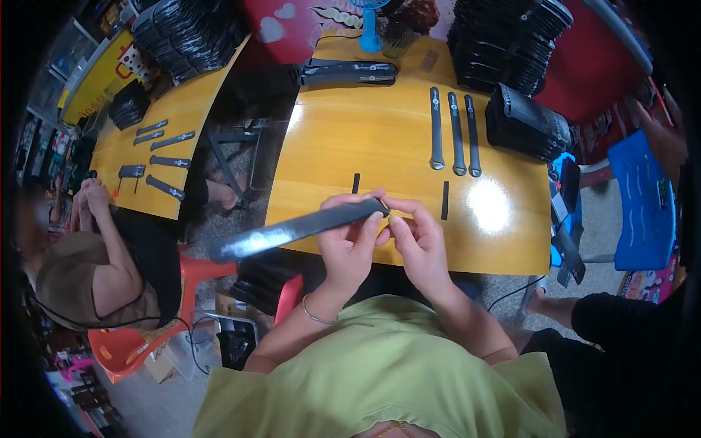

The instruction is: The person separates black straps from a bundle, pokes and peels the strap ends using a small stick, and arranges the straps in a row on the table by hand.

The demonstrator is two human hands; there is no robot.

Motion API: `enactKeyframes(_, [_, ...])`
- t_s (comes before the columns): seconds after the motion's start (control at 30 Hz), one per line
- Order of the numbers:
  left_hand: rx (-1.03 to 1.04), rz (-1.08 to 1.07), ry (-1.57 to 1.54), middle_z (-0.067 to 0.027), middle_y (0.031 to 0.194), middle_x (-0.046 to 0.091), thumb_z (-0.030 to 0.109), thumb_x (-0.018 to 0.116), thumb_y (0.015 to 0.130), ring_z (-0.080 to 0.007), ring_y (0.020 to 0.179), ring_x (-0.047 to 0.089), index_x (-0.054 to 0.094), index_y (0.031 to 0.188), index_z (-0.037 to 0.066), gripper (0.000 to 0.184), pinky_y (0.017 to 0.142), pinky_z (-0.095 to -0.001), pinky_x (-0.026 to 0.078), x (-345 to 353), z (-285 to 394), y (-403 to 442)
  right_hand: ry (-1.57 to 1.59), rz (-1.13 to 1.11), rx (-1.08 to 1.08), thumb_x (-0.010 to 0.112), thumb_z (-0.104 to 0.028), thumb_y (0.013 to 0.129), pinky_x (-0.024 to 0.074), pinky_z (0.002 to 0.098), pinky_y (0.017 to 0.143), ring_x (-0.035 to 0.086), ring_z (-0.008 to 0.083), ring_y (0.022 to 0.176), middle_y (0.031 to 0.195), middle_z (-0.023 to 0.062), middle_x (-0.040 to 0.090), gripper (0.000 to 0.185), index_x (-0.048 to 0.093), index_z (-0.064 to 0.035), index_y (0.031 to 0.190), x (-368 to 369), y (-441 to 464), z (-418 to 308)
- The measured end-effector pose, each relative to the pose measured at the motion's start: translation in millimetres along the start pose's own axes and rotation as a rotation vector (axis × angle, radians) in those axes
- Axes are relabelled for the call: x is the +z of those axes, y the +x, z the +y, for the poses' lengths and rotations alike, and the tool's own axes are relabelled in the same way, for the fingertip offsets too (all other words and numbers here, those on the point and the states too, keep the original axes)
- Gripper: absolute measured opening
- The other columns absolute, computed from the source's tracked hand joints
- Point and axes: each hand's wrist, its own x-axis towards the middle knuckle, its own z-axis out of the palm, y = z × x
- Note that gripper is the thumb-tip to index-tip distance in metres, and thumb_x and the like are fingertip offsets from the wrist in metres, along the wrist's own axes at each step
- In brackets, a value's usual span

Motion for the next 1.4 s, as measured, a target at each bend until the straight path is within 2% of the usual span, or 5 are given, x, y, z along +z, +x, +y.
enactKeyframes(0.2, [-0.169, 0.095, -0.245, -0.0125, 0.103, 0.054, -0.007, 0.054, 0.085, -0.0255, 0.101, 0.059, 0.034, 0.116, 0.002, 0.038, 0.084, -0.0327, 0.051, -1, 3, 7, -0.19, 0.02, -0.172, 0.051, 0.001, 0.089, 0.0498, 0.0238, 0.06, 0.067, 0.0135, 0.072, 0.08, 0.0103, 0.067, 0.018, 0.056, 0.0018, 0.107, 0, 7, -1])
enactKeyframes(0.47, [-0.214, 0.192, -0.143, -0.017, 0.109, 0.053, -0.009, 0.055, 0.084, -0.0259, 0.108, 0.056, 0.038, 0.104, 0.0, 0.028, 0.086, -0.0313, 0.052, 5, 5, 7, -0.426, 0.063, -0.207, 0.053, 0.002, 0.087, 0.0483, 0.0224, 0.059, 0.065, 0.0113, 0.067, 0.075, 0.0111, 0.066, 0.018, 0.058, 0.0014, 0.105, 9, 8, 3])
enactKeyframes(0.9, [-0.181, -0.287, -0.01, -0.0155, 0.105, 0.057, -0.01, 0.062, 0.079, -0.0204, 0.099, 0.06, 0.042, 0.099, 0.0, 0.03, 0.087, -0.0323, 0.051, -46, 3, 22, -0.246, -0.15, -0.034, 0.051, -0.001, 0.09, 0.0479, 0.0221, 0.06, 0.063, 0.0108, 0.067, 0.078, 0.0067, 0.064, 0.013, 0.059, 0.0034, 0.099, -4, 13, 1])
enactKeyframes(1.1, [-0.111, -0.076, -0.038, -0.0158, 0.104, 0.059, -0.006, 0.068, 0.076, -0.0181, 0.094, 0.061, 0.044, 0.1, -0.001, 0.035, 0.082, -0.0297, 0.052, -33, -13, 13, -0.252, -0.044, -0.129, 0.049, 0.001, 0.09, 0.0484, 0.0218, 0.063, 0.061, 0.0107, 0.069, 0.082, 0.0069, 0.062, 0.014, 0.057, 0.0068, 0.1, 10, 13, 5])
enactKeyframes(1.4, [-0.102, -0.467, 0.265, -0.0157, 0.093, 0.065, -0.004, 0.064, 0.078, -0.0156, 0.086, 0.062, 0.051, 0.069, 0.001, 0.017, 0.069, -0.0265, 0.05, -60, -2, 29, -0.375, -0.156, -0.076, 0.052, -0.003, 0.089, 0.0462, 0.0227, 0.053, 0.064, 0.0118, 0.06, 0.066, 0.0092, 0.064, 0.014, 0.061, 0.0009, 0.099, -9, 9, 3])
